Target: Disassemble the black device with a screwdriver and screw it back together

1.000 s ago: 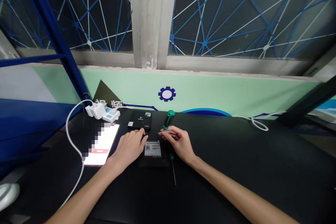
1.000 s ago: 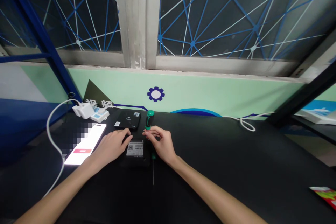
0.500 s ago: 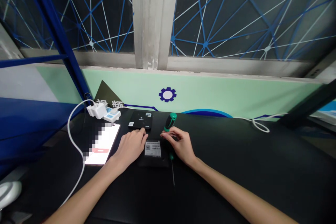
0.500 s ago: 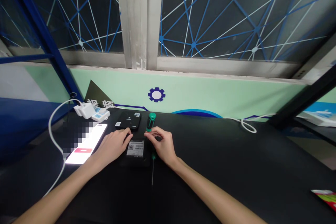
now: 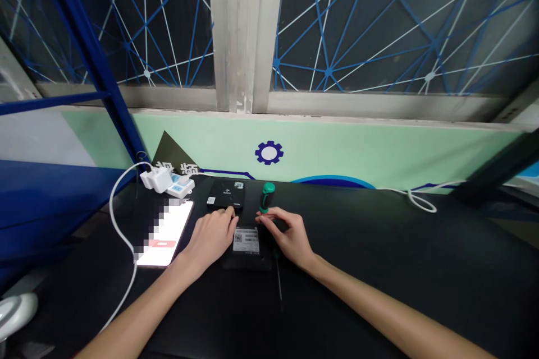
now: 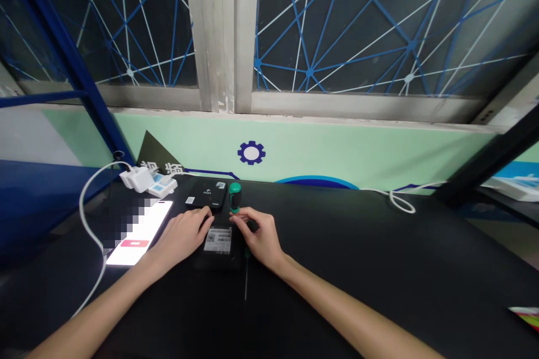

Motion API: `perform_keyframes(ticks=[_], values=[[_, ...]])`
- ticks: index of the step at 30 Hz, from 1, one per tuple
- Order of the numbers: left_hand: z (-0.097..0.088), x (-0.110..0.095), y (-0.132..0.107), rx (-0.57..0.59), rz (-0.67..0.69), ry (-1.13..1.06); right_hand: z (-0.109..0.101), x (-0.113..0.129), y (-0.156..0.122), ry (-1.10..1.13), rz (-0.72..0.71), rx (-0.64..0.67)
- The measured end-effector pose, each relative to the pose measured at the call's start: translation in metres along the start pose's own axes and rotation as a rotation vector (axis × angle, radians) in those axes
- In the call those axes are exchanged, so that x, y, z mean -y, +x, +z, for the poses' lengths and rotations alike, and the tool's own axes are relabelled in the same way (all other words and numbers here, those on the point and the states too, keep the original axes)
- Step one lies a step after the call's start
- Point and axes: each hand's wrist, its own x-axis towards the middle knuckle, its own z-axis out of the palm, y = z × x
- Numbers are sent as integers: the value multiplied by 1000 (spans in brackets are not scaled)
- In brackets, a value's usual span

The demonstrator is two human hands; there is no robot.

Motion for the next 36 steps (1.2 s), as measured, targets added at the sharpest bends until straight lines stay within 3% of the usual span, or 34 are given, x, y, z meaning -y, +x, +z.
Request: perform_keyframes(ticks=[15,36], values=[[-4,2,0,20,6,-17,1,-8,4,100,70,-45],[-4,6,0,5,25,-45,-1,-9,2,165,94,-2]])
